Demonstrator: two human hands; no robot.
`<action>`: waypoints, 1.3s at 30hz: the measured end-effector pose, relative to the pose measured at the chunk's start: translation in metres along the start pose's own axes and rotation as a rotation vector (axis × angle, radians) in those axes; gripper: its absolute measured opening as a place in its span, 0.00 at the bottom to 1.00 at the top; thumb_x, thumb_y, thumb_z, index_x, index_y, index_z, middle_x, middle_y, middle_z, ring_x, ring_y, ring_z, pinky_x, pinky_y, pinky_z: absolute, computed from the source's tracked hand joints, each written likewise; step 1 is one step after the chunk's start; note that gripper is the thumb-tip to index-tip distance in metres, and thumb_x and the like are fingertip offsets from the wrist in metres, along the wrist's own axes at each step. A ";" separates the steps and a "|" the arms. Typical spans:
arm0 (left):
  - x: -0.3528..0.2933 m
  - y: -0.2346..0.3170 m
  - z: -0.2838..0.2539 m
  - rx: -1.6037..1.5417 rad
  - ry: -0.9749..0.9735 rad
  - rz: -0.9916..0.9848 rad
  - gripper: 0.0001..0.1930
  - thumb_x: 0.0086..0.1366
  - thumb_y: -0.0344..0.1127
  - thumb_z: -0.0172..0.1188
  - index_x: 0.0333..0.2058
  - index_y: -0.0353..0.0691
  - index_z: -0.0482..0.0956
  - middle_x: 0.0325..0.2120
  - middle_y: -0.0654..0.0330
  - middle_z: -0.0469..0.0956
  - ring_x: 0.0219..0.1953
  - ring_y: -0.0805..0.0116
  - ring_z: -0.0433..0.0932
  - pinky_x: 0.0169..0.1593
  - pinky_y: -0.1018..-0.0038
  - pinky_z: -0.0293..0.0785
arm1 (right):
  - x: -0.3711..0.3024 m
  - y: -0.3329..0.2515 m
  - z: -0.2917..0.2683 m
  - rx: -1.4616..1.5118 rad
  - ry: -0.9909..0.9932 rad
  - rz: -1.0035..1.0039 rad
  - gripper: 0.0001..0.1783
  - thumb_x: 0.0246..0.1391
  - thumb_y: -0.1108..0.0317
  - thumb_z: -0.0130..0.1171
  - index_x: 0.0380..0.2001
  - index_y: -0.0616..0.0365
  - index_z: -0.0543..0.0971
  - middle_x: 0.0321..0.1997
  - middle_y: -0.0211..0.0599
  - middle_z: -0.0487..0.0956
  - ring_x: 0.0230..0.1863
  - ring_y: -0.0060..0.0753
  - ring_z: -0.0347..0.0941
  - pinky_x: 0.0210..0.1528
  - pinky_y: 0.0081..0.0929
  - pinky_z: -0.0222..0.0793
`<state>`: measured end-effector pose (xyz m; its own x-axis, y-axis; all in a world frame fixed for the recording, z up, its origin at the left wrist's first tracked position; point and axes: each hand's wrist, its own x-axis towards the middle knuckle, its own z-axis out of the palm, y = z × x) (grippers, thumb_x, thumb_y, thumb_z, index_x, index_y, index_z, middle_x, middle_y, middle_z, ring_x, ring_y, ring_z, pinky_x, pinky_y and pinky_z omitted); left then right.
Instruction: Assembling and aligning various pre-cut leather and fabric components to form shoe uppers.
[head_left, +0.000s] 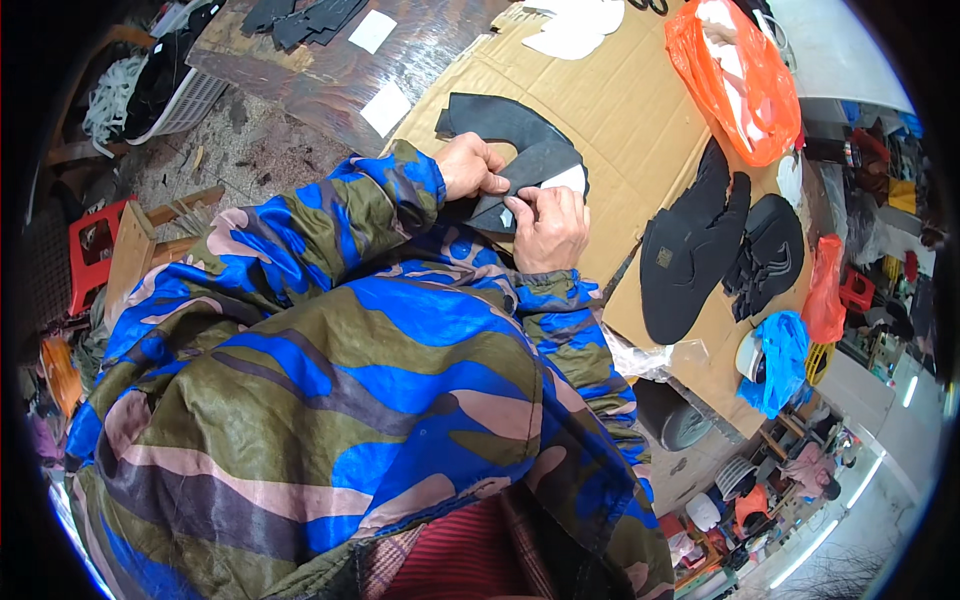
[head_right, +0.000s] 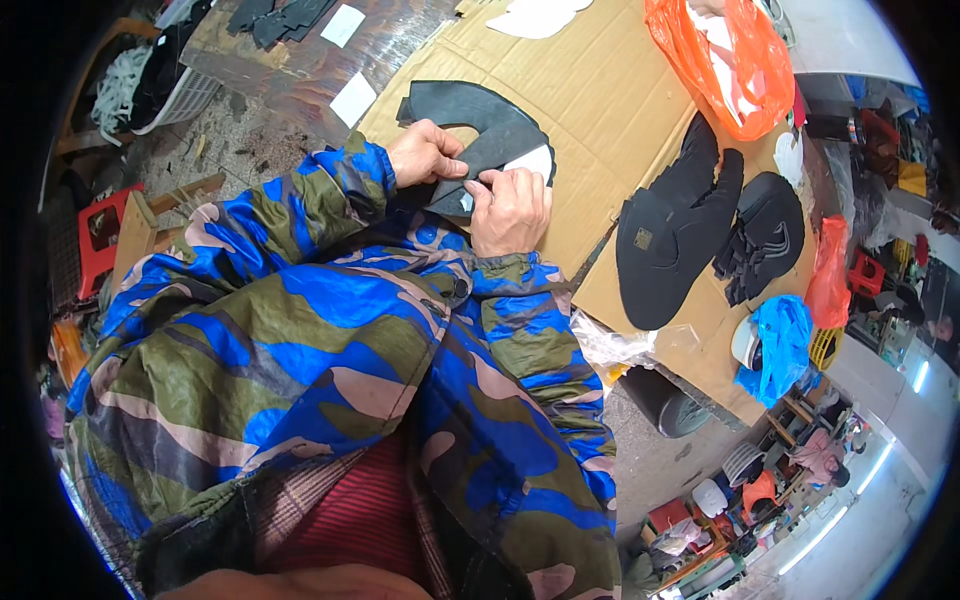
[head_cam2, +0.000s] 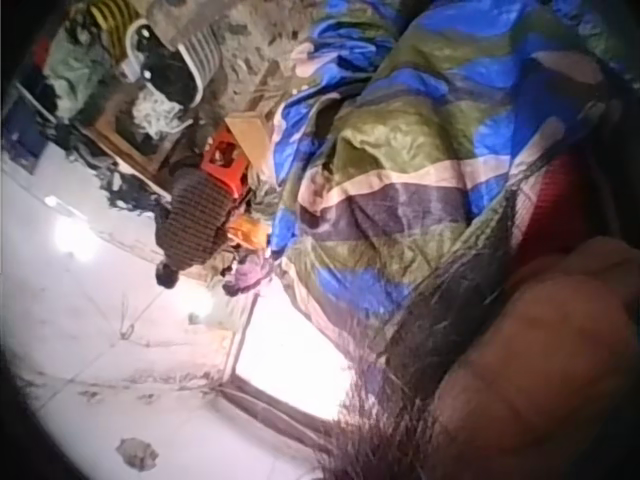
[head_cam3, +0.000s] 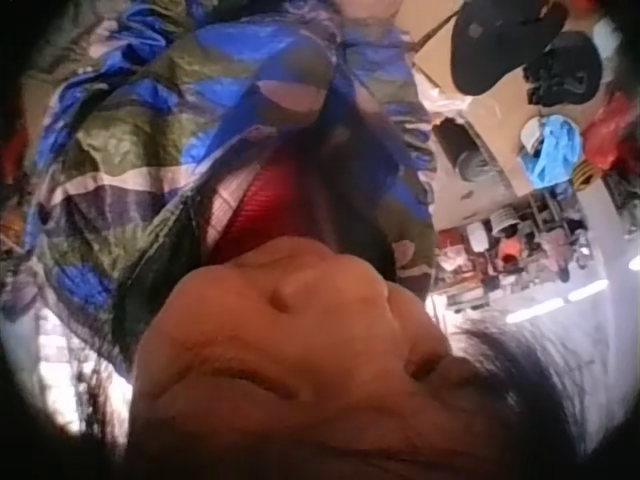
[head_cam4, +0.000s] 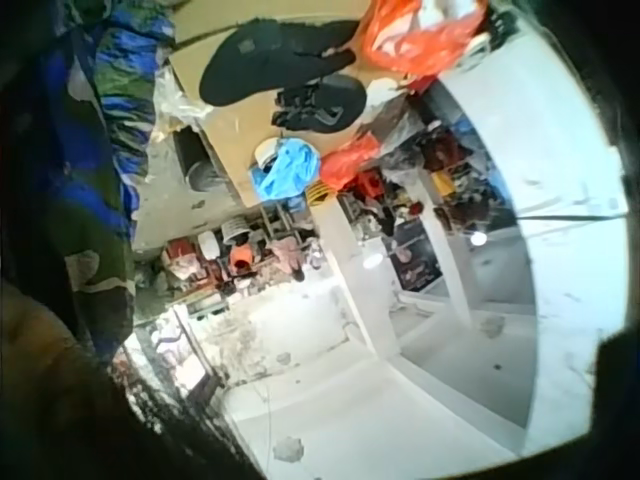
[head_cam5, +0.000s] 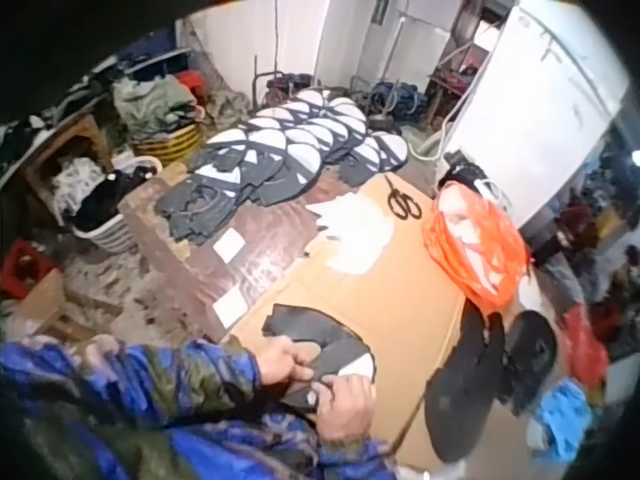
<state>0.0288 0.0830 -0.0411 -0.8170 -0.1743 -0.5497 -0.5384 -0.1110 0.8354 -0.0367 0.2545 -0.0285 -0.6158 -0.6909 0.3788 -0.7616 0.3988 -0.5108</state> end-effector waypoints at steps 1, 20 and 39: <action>0.001 -0.002 0.000 0.004 -0.008 0.014 0.04 0.61 0.30 0.64 0.27 0.38 0.82 0.17 0.74 0.68 0.18 0.84 0.61 0.21 0.80 0.56 | 0.000 0.000 0.002 -0.002 -0.001 -0.004 0.09 0.40 0.67 0.69 0.25 0.54 0.79 0.28 0.33 0.74 0.36 0.40 0.70 0.40 0.37 0.62; 0.003 -0.009 0.003 0.064 0.011 0.109 0.05 0.59 0.28 0.64 0.25 0.35 0.82 0.15 0.73 0.68 0.19 0.82 0.61 0.22 0.77 0.58 | 0.005 0.006 0.012 0.179 -0.074 0.044 0.10 0.45 0.68 0.63 0.20 0.62 0.75 0.22 0.39 0.70 0.28 0.43 0.67 0.31 0.36 0.62; 0.006 -0.012 0.001 0.027 -0.008 0.050 0.03 0.59 0.29 0.65 0.29 0.36 0.83 0.17 0.72 0.70 0.18 0.83 0.63 0.21 0.79 0.59 | -0.003 0.005 0.003 0.285 -0.082 0.156 0.05 0.47 0.71 0.61 0.25 0.60 0.76 0.26 0.40 0.70 0.32 0.44 0.67 0.38 0.39 0.63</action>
<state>0.0299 0.0839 -0.0546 -0.8443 -0.1713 -0.5078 -0.5026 -0.0757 0.8612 -0.0374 0.2567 -0.0348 -0.6937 -0.6854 0.2215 -0.5648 0.3267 -0.7578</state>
